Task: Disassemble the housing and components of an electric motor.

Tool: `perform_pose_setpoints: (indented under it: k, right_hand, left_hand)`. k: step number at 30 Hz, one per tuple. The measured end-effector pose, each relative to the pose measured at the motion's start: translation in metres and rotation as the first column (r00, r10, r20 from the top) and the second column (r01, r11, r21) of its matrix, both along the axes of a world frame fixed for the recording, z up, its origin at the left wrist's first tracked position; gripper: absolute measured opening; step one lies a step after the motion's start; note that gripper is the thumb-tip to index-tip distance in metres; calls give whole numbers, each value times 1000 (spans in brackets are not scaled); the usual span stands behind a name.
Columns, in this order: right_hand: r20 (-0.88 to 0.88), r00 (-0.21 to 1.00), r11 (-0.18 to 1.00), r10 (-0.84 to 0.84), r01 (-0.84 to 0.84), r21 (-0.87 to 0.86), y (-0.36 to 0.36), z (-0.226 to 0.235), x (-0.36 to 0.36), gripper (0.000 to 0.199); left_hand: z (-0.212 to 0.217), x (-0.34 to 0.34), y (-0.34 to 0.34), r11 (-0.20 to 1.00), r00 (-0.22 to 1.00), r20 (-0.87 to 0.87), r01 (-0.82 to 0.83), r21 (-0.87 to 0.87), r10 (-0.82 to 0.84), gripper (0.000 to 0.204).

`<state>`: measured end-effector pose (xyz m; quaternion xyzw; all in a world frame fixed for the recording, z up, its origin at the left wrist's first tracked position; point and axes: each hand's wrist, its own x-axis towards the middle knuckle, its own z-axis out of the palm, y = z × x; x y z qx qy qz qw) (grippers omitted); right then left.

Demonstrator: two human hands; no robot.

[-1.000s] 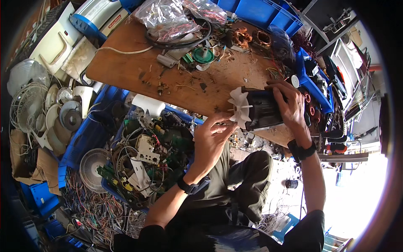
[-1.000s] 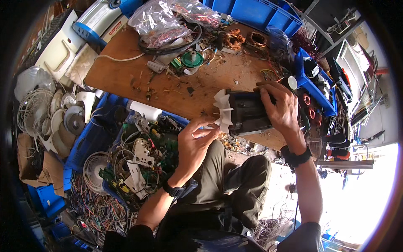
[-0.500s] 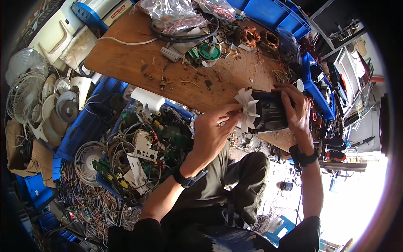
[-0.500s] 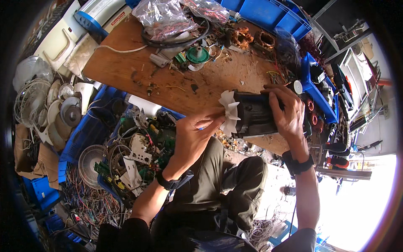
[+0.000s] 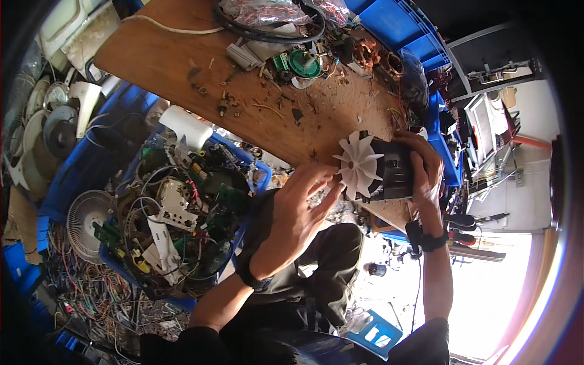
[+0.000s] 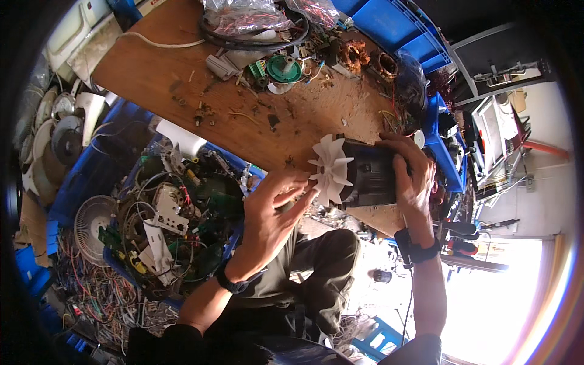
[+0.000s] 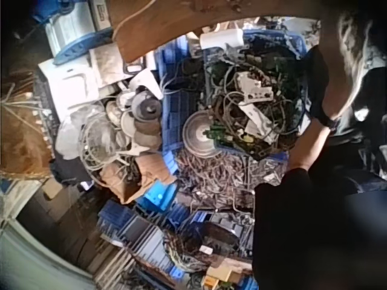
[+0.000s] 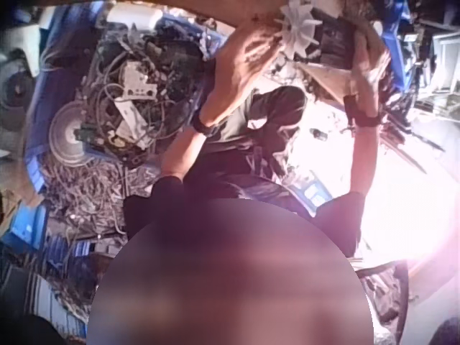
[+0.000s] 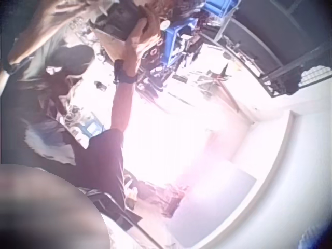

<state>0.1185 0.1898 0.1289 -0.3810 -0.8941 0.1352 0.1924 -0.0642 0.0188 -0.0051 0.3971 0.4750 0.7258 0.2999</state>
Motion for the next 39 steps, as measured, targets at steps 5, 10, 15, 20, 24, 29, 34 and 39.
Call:
perform_pose_setpoints:
  k: [5,10,15,20,24,29,34,39]
  right_hand:
    - [35,999,1000,9,-8,-7,0,2,-4,47]
    - [-14,1000,1000,11,-11,-28,5,-3,2,46]
    - [-3,1000,999,30,-31,-17,10,-5,8,49]
    - [5,1000,999,28,-28,-16,7,-4,3,48]
    - [11,1000,1000,13,-13,2,5,1,1,47]
    - [-18,999,1000,28,-28,-5,6,-4,1,46]
    - [-8,1000,999,23,-23,34,7,-5,2,43]
    - [-16,1000,1000,1,0,30,3,-1,1,38]
  left_hand:
    - [0,6,-9,997,986,160,61,-44,-54,47]
    - [-8,15,1,997,980,190,54,48,-62,44]
    - [4,16,-12,989,961,237,136,52,-145,42]
    - [5,17,-12,994,988,139,56,91,-68,42]
    - [8,17,-10,990,975,189,102,95,-118,37]
    - [15,14,-8,988,981,174,56,146,-82,34]
    - [16,10,-6,992,988,136,55,115,-71,30]
    - [18,1,-3,989,971,193,130,66,-140,27]
